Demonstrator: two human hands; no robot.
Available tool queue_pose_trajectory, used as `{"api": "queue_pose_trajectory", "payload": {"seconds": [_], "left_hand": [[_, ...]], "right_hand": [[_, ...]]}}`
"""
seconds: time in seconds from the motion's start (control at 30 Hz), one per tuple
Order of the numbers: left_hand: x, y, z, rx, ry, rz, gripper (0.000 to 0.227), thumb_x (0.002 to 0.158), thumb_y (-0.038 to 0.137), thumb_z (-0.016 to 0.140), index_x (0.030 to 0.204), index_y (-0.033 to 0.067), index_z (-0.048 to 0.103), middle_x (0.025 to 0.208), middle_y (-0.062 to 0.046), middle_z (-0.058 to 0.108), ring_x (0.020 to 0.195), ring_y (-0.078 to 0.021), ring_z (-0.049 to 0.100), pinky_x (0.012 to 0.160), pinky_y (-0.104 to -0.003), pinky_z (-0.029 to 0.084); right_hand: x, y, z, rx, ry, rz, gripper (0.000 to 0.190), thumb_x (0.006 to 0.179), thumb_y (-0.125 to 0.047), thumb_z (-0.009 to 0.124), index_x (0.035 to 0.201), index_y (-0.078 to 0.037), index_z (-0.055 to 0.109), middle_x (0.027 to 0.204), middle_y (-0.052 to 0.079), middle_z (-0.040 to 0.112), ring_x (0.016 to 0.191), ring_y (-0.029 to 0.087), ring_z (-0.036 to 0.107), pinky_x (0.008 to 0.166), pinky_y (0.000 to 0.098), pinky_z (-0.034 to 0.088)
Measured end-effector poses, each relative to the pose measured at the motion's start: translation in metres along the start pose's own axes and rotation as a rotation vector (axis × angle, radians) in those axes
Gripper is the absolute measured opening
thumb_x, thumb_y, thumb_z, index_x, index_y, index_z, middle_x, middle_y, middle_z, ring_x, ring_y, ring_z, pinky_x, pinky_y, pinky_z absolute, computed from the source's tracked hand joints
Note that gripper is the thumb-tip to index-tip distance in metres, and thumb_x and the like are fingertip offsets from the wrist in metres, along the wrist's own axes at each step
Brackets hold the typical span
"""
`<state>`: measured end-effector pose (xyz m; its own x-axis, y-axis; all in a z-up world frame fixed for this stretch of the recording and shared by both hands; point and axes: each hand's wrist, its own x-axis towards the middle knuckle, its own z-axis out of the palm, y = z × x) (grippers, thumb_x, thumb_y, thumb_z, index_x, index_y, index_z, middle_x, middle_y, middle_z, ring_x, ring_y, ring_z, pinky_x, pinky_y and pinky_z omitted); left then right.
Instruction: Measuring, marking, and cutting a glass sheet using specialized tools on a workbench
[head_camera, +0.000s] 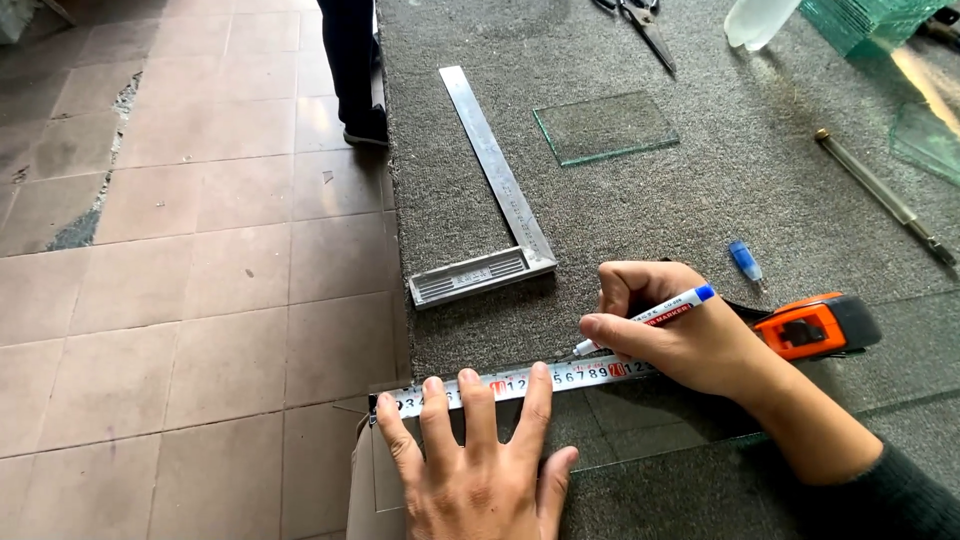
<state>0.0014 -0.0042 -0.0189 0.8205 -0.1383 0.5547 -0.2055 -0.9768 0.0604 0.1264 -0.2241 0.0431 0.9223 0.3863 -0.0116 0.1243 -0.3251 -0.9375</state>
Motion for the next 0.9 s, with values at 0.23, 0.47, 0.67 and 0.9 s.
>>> {"api": "queue_pose_trajectory", "payload": {"seconds": [0.23, 0.47, 0.67, 0.9], "left_hand": [[0.0002, -0.0002, 0.0001, 0.004, -0.003, 0.007, 0.074, 0.088, 0.079, 0.06, 0.15, 0.0397, 0.064, 0.136, -0.021, 0.058, 0.121, -0.0487, 0.055, 0.112, -0.087, 0.038], [0.0005, -0.0007, -0.0007, 0.004, 0.009, 0.011, 0.072, 0.089, 0.078, 0.06, 0.15, 0.0397, 0.065, 0.136, -0.021, 0.058, 0.119, -0.0484, 0.056, 0.111, -0.086, 0.039], [0.001, -0.0009, -0.0014, -0.001, 0.005, 0.005, 0.071, 0.09, 0.078, 0.059, 0.149, 0.04, 0.066, 0.134, -0.02, 0.058, 0.118, -0.0474, 0.056, 0.11, -0.086, 0.04], [0.0026, -0.0017, -0.0038, 0.002, 0.01, 0.017, 0.069, 0.092, 0.077, 0.058, 0.149, 0.0397, 0.066, 0.134, -0.021, 0.06, 0.118, -0.0477, 0.057, 0.111, -0.085, 0.04]], "right_hand": [[0.0009, -0.0039, 0.001, -0.02, -0.004, -0.009, 0.041, 0.097, -0.013, 0.083, 0.071, -0.014, 0.052, 0.062, -0.003, 0.057, 0.061, 0.006, 0.046, 0.054, 0.0265, 0.038], [0.0003, -0.0053, 0.0013, -0.035, -0.006, -0.01, 0.041, 0.098, -0.014, 0.083, 0.071, -0.015, 0.053, 0.063, -0.004, 0.056, 0.062, 0.005, 0.045, 0.055, 0.0264, 0.036], [0.0005, -0.0059, 0.0016, -0.051, -0.003, -0.002, 0.04, 0.097, -0.013, 0.084, 0.07, -0.015, 0.054, 0.064, -0.004, 0.057, 0.062, 0.006, 0.047, 0.055, 0.0268, 0.038], [0.0006, -0.0087, 0.0012, -0.086, -0.002, 0.003, 0.043, 0.097, -0.016, 0.085, 0.069, -0.015, 0.052, 0.062, -0.005, 0.055, 0.061, 0.006, 0.043, 0.054, 0.0278, 0.034]]}}
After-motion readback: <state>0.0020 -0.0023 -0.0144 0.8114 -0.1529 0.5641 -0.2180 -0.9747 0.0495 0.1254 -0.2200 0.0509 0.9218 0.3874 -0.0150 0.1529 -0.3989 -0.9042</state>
